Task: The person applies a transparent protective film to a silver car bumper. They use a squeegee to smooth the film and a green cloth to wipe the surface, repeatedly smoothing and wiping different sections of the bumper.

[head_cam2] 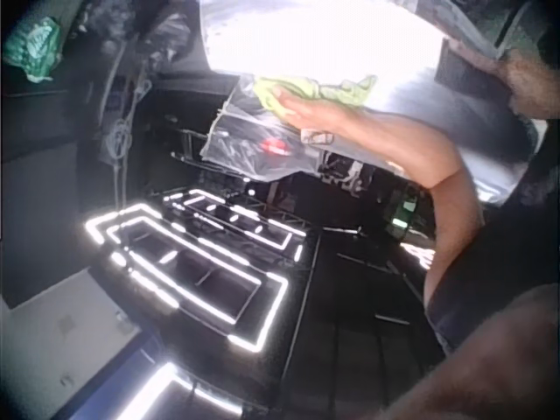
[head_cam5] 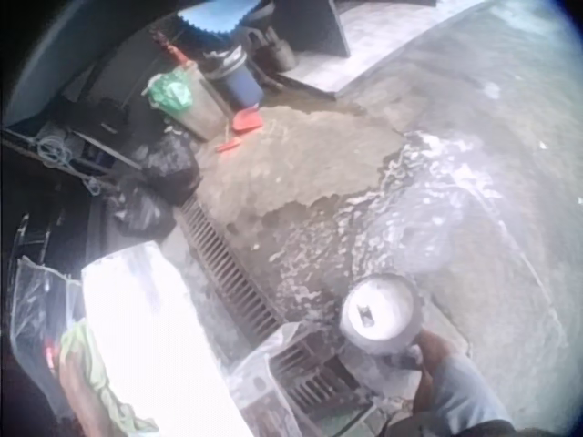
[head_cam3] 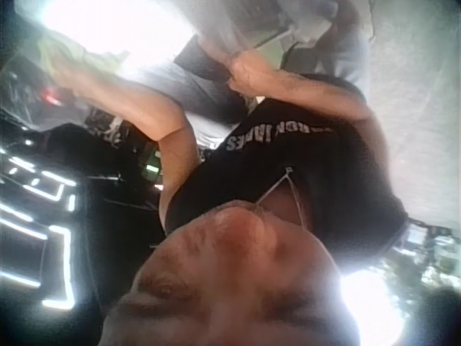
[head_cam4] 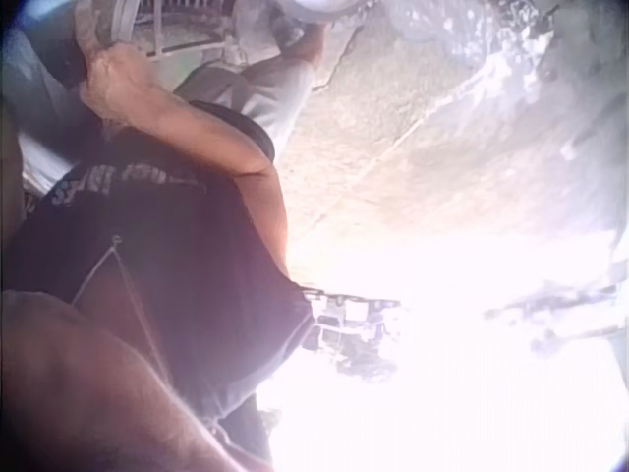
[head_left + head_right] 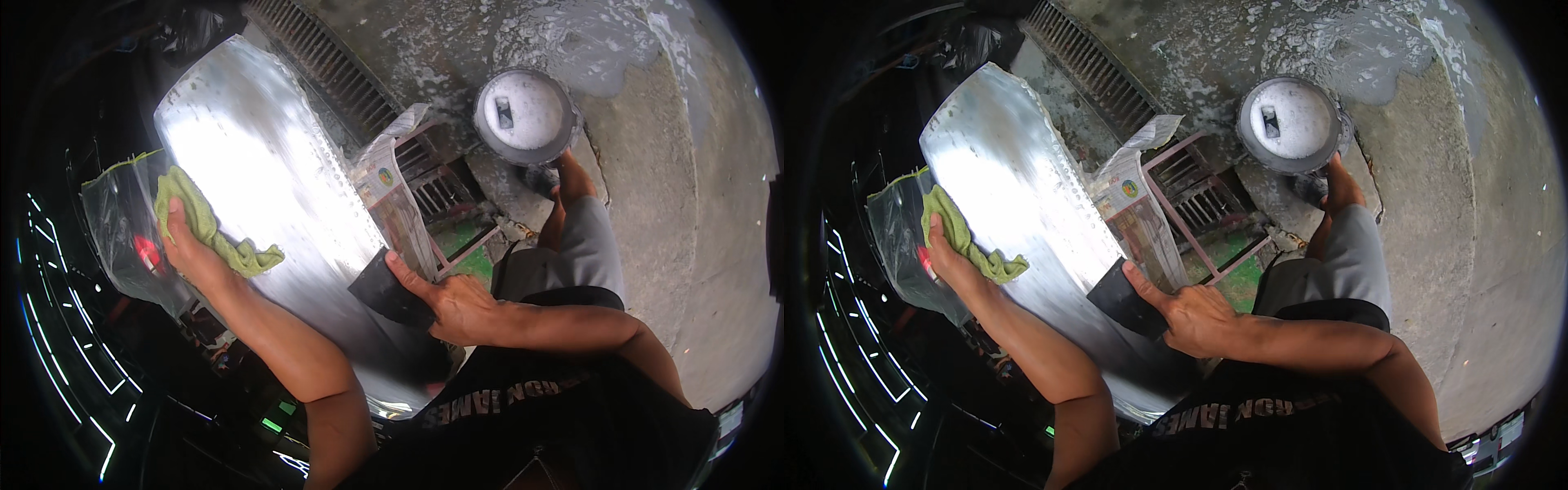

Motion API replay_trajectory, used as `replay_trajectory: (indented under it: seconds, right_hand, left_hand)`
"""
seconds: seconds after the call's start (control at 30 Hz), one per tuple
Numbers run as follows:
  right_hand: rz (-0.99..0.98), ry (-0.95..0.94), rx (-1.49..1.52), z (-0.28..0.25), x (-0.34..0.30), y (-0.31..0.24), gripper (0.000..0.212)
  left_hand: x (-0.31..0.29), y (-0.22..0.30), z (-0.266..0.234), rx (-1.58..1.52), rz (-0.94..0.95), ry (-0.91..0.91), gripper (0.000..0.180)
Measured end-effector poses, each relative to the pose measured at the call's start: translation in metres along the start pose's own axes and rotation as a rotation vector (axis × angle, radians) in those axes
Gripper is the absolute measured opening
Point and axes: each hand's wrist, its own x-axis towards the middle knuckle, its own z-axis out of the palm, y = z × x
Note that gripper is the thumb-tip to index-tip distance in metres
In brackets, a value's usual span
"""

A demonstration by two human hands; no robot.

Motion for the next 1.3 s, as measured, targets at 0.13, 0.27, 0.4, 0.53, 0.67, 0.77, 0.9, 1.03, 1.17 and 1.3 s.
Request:
replay_trajectory:
  seconds: [0.13,0.27,0.4,0.53,0.67,0.77,0.9,1.03,1.17,1.3]
  right_hand:
    - [0.062,-0.008,0.110,-0.014,0.015,-0.006,0.116]
    - [0.070,-0.066,0.038,-0.004,0.004,0.000,0.117]
    - [0.087,-0.015,0.083,-0.016,0.022,-0.011,0.118]
    - [0.002,0.035,0.062,-0.002,0.007,0.002,0.116]
    - [0.126,-0.026,0.133,-0.032,0.038,-0.012,0.113]
    - [0.026,0.062,0.051,-0.016,0.031,-0.002,0.116]
    - [0.115,0.089,0.065,-0.038,0.059,-0.015,0.115]
    - [0.017,0.115,0.035,-0.034,0.058,-0.006,0.110]
    - [0.089,0.079,0.083,-0.054,0.076,-0.017,0.112]
    - [-0.018,0.153,0.026,-0.051,0.082,-0.007,0.112]
  left_hand:
    - [0.004,0.000,0.000,0.031,-0.002,0.022,0.054]
    - [-0.001,0.002,0.004,-0.008,-0.008,0.009,0.053]
    - [0.006,-0.003,-0.004,0.040,-0.004,0.021,0.053]
    - [-0.002,0.001,0.005,-0.010,-0.013,0.036,0.053]
    - [0.001,0.000,0.000,0.028,-0.007,0.033,0.054]
    - [0.002,-0.001,0.002,0.016,0.004,0.024,0.054]
    - [0.001,0.000,0.002,-0.026,-0.011,0.001,0.053]
    - [0.002,-0.002,0.000,-0.009,-0.016,0.020,0.054]
    - [-0.001,0.001,-0.001,0.034,-0.019,0.027,0.055]
    - [-0.002,0.002,0.002,0.045,-0.006,0.025,0.055]
